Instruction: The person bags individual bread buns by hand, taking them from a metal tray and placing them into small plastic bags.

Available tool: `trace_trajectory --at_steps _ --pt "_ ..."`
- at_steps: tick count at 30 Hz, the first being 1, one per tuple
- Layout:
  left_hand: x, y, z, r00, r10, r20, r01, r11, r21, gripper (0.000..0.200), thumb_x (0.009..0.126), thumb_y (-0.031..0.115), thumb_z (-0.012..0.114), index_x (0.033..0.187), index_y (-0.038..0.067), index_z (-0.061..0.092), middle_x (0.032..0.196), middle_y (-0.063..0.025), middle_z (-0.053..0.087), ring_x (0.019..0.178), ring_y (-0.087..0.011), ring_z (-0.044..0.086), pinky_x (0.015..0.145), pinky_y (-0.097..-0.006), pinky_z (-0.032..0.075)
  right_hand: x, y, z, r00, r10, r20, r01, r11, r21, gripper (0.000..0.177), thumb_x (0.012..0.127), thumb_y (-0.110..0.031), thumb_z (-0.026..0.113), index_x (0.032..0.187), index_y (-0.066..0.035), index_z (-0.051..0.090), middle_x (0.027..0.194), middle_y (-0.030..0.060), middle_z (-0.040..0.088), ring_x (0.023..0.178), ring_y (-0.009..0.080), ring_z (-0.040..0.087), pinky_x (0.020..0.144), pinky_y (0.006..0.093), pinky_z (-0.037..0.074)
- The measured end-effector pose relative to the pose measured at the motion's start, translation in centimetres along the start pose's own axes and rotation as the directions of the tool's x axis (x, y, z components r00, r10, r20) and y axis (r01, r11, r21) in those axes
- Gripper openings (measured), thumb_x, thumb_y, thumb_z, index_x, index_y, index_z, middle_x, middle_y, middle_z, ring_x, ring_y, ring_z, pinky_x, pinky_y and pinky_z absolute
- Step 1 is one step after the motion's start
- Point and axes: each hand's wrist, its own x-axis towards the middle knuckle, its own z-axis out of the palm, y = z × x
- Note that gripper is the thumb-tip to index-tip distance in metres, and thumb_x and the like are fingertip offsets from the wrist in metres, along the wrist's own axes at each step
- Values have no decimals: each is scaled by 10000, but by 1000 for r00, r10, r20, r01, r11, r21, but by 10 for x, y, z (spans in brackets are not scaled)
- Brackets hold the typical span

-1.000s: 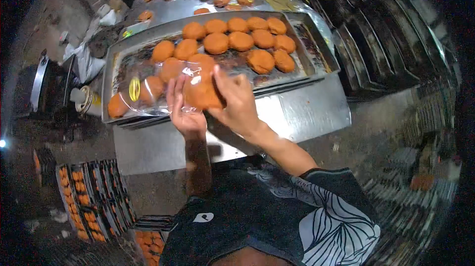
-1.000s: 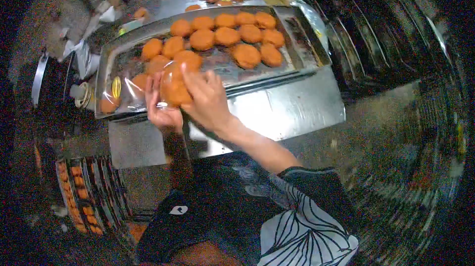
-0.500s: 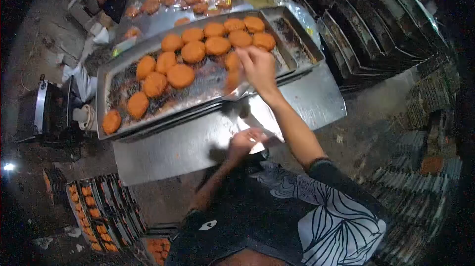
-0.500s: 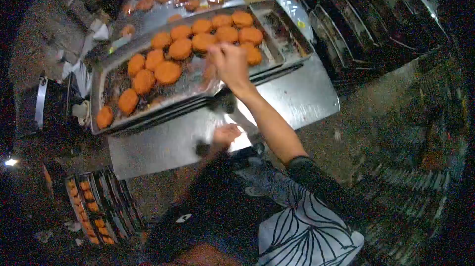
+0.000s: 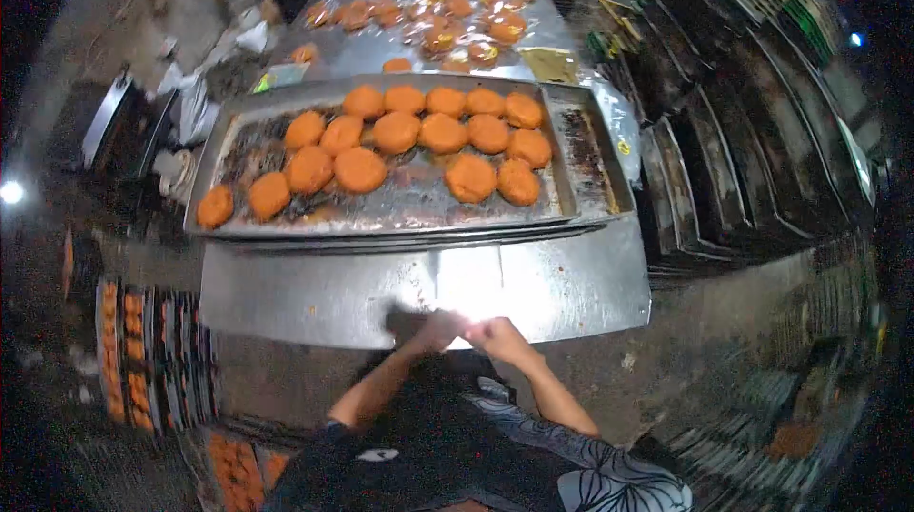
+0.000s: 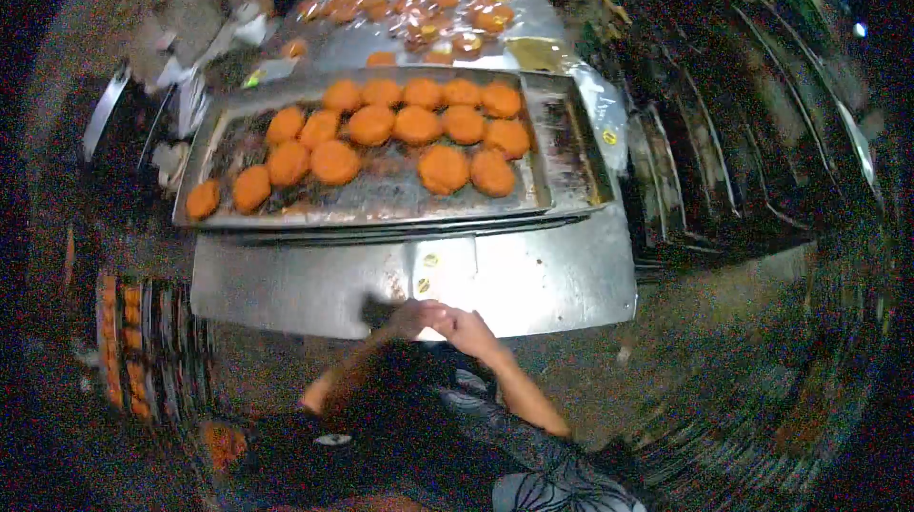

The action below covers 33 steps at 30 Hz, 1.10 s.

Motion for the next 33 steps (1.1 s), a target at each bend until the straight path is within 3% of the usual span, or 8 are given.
trace_trajectory --at_steps 8,11,12,17,19,22,24,33 --pt "-37 118 2 927 -78 -367 -44 949 -312 146 746 87 603 846 -20 609 772 -65 628 718 -91 568 661 -229 449 -7 1 35 920 -50 -389 -130 896 -424 190 810 -124 475 975 -31 465 509 94 519 494 209 553 450 354 404" --pt "-54 158 -22 732 290 -617 -209 957 201 108 721 112 622 765 14 615 651 -54 547 599 -125 509 563 -266 400 44 -14 21 973 219 79 -230 852 470 344 823 -91 419 1159 -19 443 556 -3 513 458 89 476 386 209 369" --pt "-65 177 -24 756 278 -593 -256 959 124 96 711 105 623 691 15 598 668 -52 515 602 -145 494 545 -288 386 56 -82 12 928 348 131 -262 360 895 263 847 -118 409 1074 -15 493 650 7 526 488 71 462 389 191 356" --pt "-76 161 -98 346 79 -935 -709 675 -205 425 768 127 577 1143 88 382 982 -63 470 793 -155 521 635 -289 453 118 -164 65 947 -320 28 -41 -34 999 495 869 -354 402 1227 -17 345 1169 149 466 1046 256 475 884 381 394" --pt "-113 132 -148 657 -112 -745 -717 210 -664 433 828 192 489 1197 70 300 951 -94 488 758 -202 523 585 -350 464 132 -174 105 921 -274 278 -240 163 957 447 860 -315 441 1195 -22 391 1099 157 517 952 242 534 808 341 438" --pt "-168 127 -195 700 8 -714 -710 111 -695 292 869 204 408 1104 32 386 893 -98 494 698 -189 504 629 -360 457 178 -224 117 924 -298 241 270 952 143 284 821 -240 514 801 26 611 686 115 612 655 181 596 587 317 466" --pt "-181 109 -226 223 -209 -952 -936 226 -269 333 876 223 392 1084 -36 377 952 -112 480 808 -220 478 830 -380 385 252 -244 135 853 -505 -127 383 773 -505 300 804 -278 503 820 8 591 734 164 604 661 304 581 632 376 452" --pt "-239 121 -266 102 -430 -897 -989 56 -139 588 843 261 348 1331 85 71 1316 -158 207 1188 -350 286 991 -538 177 275 -190 105 850 -526 38 240 321 -916 448 694 -256 567 1108 -123 459 1118 207 406 955 393 444 786 434 401"
